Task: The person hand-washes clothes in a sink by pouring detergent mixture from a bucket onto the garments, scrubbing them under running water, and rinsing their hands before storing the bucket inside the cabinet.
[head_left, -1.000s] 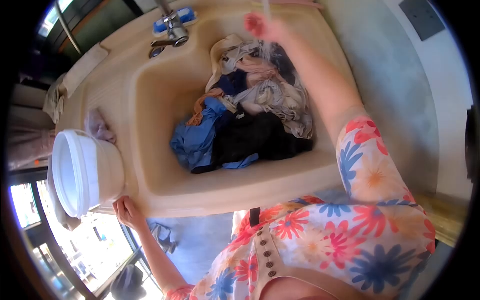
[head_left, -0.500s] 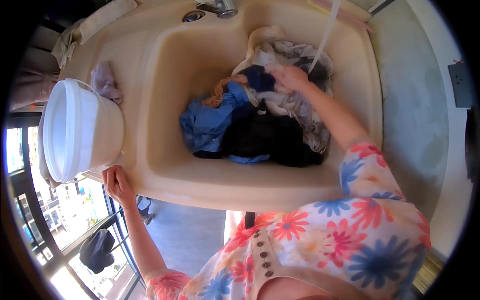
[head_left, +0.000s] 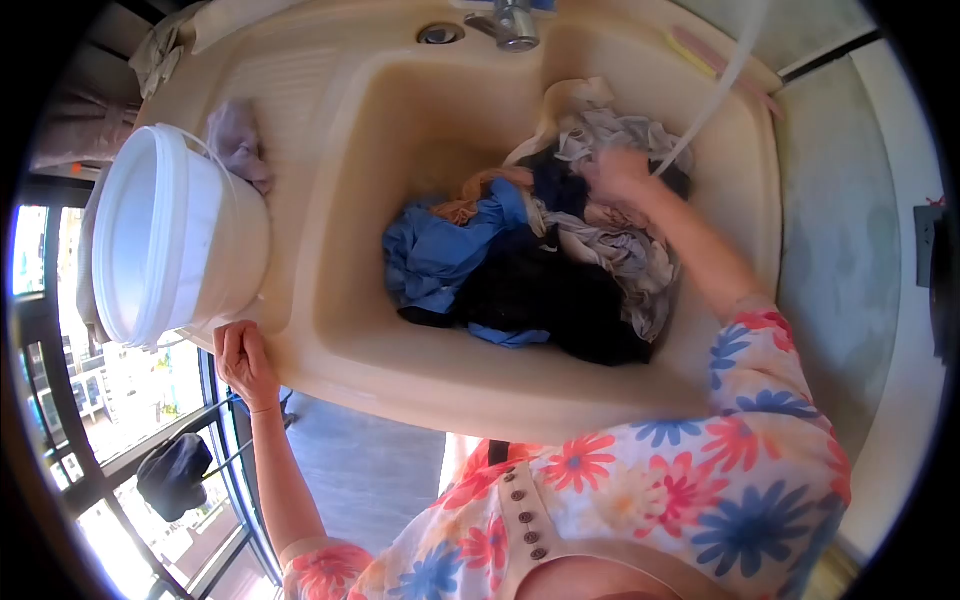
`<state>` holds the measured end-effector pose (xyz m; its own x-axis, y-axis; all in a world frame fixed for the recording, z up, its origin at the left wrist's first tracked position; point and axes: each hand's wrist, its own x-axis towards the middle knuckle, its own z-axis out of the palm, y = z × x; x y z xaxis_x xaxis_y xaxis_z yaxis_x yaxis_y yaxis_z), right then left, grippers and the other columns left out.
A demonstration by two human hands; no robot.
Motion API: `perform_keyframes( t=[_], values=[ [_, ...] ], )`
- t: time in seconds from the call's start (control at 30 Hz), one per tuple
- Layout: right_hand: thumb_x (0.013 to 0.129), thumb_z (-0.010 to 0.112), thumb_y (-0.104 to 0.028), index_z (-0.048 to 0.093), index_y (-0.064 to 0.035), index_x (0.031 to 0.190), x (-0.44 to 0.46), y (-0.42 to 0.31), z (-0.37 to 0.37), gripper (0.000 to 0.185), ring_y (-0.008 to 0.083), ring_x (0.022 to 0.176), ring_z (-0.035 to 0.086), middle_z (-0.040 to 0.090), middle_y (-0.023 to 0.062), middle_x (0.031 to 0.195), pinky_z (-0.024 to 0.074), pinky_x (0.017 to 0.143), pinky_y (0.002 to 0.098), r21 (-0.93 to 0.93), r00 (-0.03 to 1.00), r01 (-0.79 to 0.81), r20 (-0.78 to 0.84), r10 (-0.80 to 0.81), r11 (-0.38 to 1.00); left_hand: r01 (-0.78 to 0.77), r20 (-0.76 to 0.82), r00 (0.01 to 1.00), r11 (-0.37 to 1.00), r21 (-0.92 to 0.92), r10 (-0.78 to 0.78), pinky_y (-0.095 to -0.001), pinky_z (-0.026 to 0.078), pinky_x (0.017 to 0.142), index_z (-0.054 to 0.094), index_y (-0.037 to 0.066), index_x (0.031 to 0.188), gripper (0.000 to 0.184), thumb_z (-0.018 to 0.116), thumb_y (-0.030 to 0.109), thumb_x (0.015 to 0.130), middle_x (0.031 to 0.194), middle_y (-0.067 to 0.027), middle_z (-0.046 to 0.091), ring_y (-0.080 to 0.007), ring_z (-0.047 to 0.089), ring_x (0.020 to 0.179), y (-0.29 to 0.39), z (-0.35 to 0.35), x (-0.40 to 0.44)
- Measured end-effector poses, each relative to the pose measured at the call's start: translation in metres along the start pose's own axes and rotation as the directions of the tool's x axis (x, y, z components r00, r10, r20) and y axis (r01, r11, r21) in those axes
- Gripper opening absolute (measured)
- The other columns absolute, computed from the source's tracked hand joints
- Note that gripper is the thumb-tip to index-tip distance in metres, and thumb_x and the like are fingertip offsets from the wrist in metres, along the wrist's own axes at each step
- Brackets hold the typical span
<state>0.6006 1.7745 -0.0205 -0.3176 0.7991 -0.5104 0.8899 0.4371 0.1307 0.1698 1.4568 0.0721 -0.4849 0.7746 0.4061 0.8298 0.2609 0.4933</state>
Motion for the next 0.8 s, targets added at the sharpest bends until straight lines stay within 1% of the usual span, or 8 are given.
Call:
perform_keyframes(
  t=[0.07, 0.17, 0.23, 0.3, 0.37, 0.43, 0.6, 0.8],
  values=[
    [0.079, 0.052, -0.047, 0.047, -0.0039, 0.123, -0.001, 0.0, -0.041, 0.062, 0.0355, 0.111, 0.049, 0.05, 0.0195, 0.121, 0.0409, 0.091, 0.0411, 0.042, 0.874, 0.118, -0.478, -0.084, 0.992, -0.009, -0.006, 1.0, 1.0, -0.009, 0.009, -0.0308, 0.042, 0.06, 0.059, 0.001, 0.076, 0.012, 0.049, 0.006, 0.08, 0.076, -0.0091, 0.055, -0.0227, 0.054, 0.065, 0.001, 0.0, 0.0],
    [0.076, 0.053, -0.058, 0.041, -0.0025, 0.129, 0.084, 0.003, 0.003, 0.078, 0.036, 0.119, 0.041, 0.038, 0.0222, 0.133, 0.0361, 0.097, 0.0401, 0.497, 0.93, 0.26, -0.36, -0.076, 0.828, -0.009, -0.013, 1.0, 1.0, -0.023, 0.008, -0.03, 0.042, 0.06, 0.06, 0.0, 0.077, 0.011, 0.05, 0.005, 0.079, 0.075, -0.0092, 0.055, -0.0226, 0.054, 0.066, -0.002, 0.002, 0.0],
    [0.077, 0.051, -0.058, 0.049, -0.0054, 0.123, 0.072, -0.031, 0.024, 0.07, 0.0352, 0.116, 0.046, 0.047, 0.0221, 0.125, 0.0394, 0.094, 0.0392, 0.246, 0.994, 0.069, -0.097, -0.047, 0.967, 0.004, -0.024, 1.0, 0.999, -0.046, -0.005, -0.0294, 0.042, 0.061, 0.06, 0.0, 0.077, 0.01, 0.05, 0.004, 0.079, 0.076, -0.0092, 0.055, -0.0224, 0.055, 0.067, -0.003, 0.001, -0.001],
    [0.077, 0.054, -0.052, 0.062, -0.0057, 0.104, 0.048, -0.043, 0.018, 0.054, 0.0336, 0.1, 0.056, 0.06, 0.0204, 0.105, 0.0456, 0.083, 0.0404, 0.241, 0.991, 0.135, -0.038, -0.13, 0.961, -0.005, -0.028, 1.0, 0.998, -0.063, 0.003, -0.0284, 0.042, 0.062, 0.06, 0.0, 0.078, 0.01, 0.051, 0.004, 0.079, 0.076, -0.0088, 0.055, -0.0213, 0.055, 0.067, -0.005, 0.002, -0.003],
    [0.078, 0.055, -0.043, 0.065, -0.0054, 0.083, 0.031, -0.044, 0.041, 0.039, 0.0338, 0.081, 0.061, 0.064, 0.0162, 0.086, 0.048, 0.07, 0.0433, 0.291, 0.948, 0.234, -0.281, -0.151, 0.928, 0.004, -0.038, 0.999, 0.997, -0.079, -0.007, -0.0282, 0.042, 0.062, 0.06, 0.0, 0.078, 0.01, 0.051, 0.004, 0.079, 0.077, -0.0085, 0.055, -0.0207, 0.054, 0.066, -0.006, 0.003, -0.003],
    [0.076, 0.058, -0.036, 0.063, -0.0056, 0.073, -0.025, -0.058, 0.032, 0.031, 0.0334, 0.072, 0.061, 0.063, 0.0142, 0.077, 0.0475, 0.063, 0.0442, 0.247, 0.919, 0.271, -0.354, -0.174, 0.93, -0.012, -0.051, 0.999, 0.995, -0.097, 0.007, -0.028, 0.043, 0.061, 0.061, 0.0, 0.078, 0.01, 0.052, 0.004, 0.079, 0.078, -0.0085, 0.056, -0.0202, 0.055, 0.066, -0.007, 0.002, -0.003],
    [0.069, 0.06, -0.024, 0.06, -0.0063, 0.064, -0.086, -0.087, 0.048, 0.018, 0.0298, 0.064, 0.06, 0.061, 0.0123, 0.068, 0.0469, 0.058, 0.0412, 0.071, 0.749, 0.443, -0.577, -0.326, 0.894, 0.0, -0.048, 0.999, 0.998, -0.058, -0.002, -0.0271, 0.043, 0.061, 0.061, 0.0, 0.077, 0.01, 0.051, 0.003, 0.079, 0.078, -0.0088, 0.057, -0.0211, 0.057, 0.067, 0.002, 0.001, 0.0],
    [0.072, 0.053, -0.02, 0.064, -0.0065, 0.074, -0.013, -0.097, 0.055, 0.018, 0.0303, 0.077, 0.062, 0.063, 0.0167, 0.079, 0.0481, 0.066, 0.0412, 0.114, 0.929, 0.248, -0.309, -0.203, 0.962, 0.007, -0.043, 0.999, 0.998, -0.057, -0.009, -0.0277, 0.043, 0.059, 0.061, 0.0, 0.076, 0.01, 0.052, 0.003, 0.077, 0.076, -0.0086, 0.057, -0.0207, 0.056, 0.065, -0.002, 0.001, 0.0]
  ],
)
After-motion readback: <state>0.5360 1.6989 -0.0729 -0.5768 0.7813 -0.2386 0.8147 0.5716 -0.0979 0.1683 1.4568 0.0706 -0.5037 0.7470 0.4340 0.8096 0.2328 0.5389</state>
